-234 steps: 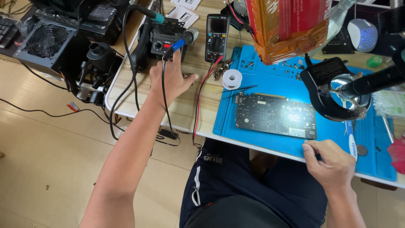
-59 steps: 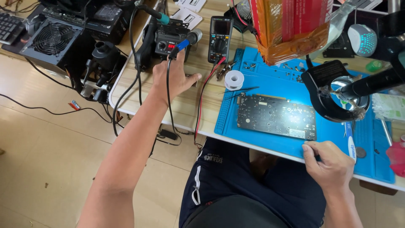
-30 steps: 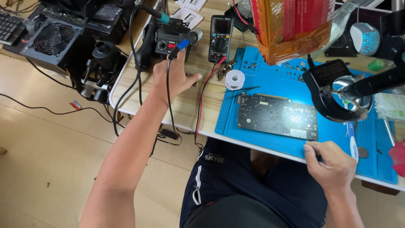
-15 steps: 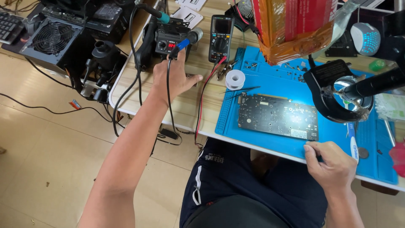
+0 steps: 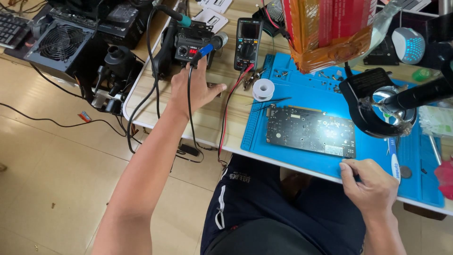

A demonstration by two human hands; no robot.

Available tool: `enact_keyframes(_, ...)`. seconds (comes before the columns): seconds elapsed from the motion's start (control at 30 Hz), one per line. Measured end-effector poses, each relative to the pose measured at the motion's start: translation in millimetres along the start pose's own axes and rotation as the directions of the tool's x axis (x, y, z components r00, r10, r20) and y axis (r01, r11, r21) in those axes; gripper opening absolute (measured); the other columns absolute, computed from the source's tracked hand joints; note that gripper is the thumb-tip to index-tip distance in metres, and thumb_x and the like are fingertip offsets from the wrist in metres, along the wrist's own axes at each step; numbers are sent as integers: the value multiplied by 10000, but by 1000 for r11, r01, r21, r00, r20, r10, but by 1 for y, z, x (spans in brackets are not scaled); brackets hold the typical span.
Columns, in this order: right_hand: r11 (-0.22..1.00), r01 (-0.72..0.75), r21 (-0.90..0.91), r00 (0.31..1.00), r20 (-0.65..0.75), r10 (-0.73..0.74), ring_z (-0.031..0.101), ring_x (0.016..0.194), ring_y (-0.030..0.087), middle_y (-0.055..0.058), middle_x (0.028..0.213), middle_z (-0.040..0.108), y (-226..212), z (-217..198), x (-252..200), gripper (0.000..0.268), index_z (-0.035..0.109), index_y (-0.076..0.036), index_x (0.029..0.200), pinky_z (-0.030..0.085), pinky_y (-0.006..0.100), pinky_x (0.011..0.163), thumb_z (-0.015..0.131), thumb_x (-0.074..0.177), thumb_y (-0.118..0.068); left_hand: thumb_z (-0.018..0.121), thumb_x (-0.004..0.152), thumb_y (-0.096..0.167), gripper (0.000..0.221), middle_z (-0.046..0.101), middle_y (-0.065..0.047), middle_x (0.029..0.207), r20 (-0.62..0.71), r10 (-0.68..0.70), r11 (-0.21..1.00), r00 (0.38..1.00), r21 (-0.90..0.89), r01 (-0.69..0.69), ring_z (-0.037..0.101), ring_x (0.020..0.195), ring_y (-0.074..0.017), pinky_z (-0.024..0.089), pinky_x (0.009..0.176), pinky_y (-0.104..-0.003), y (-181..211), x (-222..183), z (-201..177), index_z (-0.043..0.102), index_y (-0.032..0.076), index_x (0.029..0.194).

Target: Soldering components on a circuit board using a soldering iron and applying flux with a syringe under a microscope.

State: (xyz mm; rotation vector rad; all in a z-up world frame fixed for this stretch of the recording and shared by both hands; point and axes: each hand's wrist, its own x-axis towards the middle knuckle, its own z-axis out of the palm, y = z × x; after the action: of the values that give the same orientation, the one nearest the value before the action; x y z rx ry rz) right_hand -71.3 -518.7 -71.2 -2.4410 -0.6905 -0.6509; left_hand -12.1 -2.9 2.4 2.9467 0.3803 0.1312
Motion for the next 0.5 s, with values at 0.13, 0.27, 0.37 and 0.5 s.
enact_keyframes(0.13, 1000, 23, -1, 999, -29, -23, 744, 861, 217, 47, 924, 798, -10, -3, 9, 132, 859, -74, 994, 507, 349, 718, 790, 1105, -94, 659, 1025, 639, 881, 677, -257, 1415, 25, -17, 993, 1000, -118, 20, 652, 1277, -502, 536, 1002, -639, -10, -7, -4, 397, 130, 1695)
enact_keyframes(0.27, 994, 81, 78, 989, -131, -70, 688, 670, 286, 7, 694, 666, 0, -1, 14, 78, 855, -228, 942, 566, 377, 666, 839, 1009, -191, 519, 1162, 326, 577, 725, -433, 1250, -21, 51, 990, 998, -134, -53, 712, 1193, -591, 545, 1010, -688, -25, -24, -4, 471, 66, 1676)
enact_keyframes(0.37, 999, 45, 22, 998, -53, -44, 737, 806, 222, 16, 899, 789, -13, -14, 17, 150, 820, -136, 937, 509, 381, 676, 741, 1063, -152, 454, 1202, 205, 380, 717, -375, 1112, -58, 128, 984, 990, -117, -135, 662, 1014, -630, 492, 863, -675, -29, -72, -33, 565, 72, 1541)
enact_keyframes(0.5, 999, -2, 34, 1000, -23, 2, 743, 830, 236, 2, 907, 780, -7, -21, 16, 158, 817, -159, 979, 517, 395, 669, 698, 1078, -185, 455, 1262, 205, 344, 760, -234, 1302, -75, 10, 994, 997, -104, -18, 680, 1261, -456, 486, 1054, -541, -70, -150, -13, 752, 57, 1352)
